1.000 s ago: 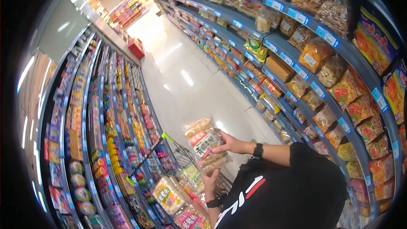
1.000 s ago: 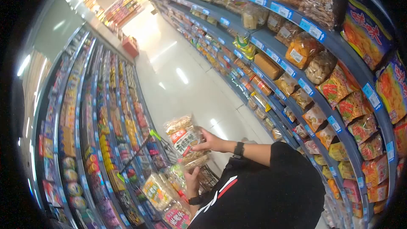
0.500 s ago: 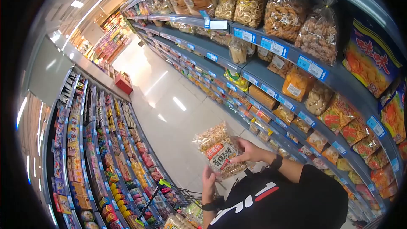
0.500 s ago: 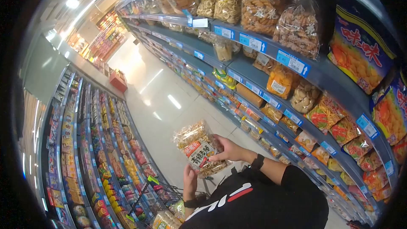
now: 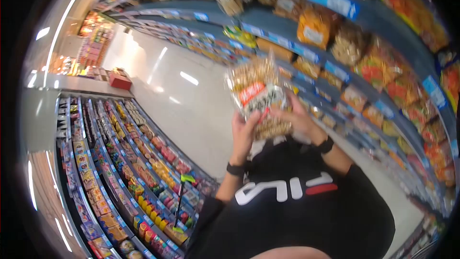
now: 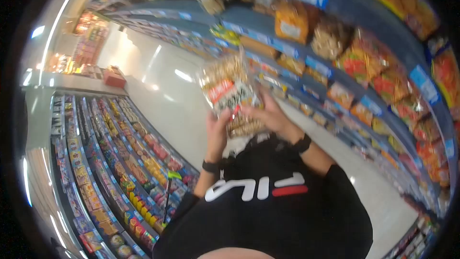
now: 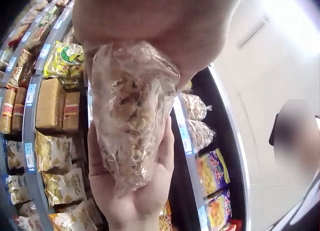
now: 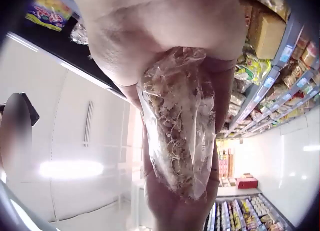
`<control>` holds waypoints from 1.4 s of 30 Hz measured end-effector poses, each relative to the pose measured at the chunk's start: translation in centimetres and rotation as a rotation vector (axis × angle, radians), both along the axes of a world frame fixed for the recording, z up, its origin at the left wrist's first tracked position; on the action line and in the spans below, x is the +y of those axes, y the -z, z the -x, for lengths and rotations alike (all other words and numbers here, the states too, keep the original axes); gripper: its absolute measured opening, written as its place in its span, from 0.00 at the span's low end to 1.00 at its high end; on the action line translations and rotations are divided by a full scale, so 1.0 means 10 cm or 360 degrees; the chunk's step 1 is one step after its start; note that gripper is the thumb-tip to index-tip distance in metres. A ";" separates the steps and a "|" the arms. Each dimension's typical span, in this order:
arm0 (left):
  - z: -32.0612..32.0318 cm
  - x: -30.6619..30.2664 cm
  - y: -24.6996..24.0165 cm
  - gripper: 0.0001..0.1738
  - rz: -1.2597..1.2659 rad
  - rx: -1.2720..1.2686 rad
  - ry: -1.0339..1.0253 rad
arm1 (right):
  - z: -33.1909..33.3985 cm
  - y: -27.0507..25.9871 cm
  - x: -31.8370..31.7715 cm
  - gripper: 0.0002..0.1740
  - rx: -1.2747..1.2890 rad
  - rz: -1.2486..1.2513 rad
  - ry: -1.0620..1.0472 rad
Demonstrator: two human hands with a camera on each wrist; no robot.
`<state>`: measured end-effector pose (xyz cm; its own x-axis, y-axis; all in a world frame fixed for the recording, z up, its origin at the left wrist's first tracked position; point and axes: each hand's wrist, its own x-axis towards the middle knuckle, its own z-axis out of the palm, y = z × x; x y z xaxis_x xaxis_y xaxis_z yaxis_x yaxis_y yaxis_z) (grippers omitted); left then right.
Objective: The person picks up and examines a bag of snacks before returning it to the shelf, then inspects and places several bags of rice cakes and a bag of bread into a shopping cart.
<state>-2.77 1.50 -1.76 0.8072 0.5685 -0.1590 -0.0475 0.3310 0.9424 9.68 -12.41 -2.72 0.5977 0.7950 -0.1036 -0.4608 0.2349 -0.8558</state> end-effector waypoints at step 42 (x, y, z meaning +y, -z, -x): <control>1.52 3.38 0.47 0.32 -0.0099 -0.0086 0.0407 | 1.51 0.43 2.86 0.42 -0.0167 0.0204 -0.0081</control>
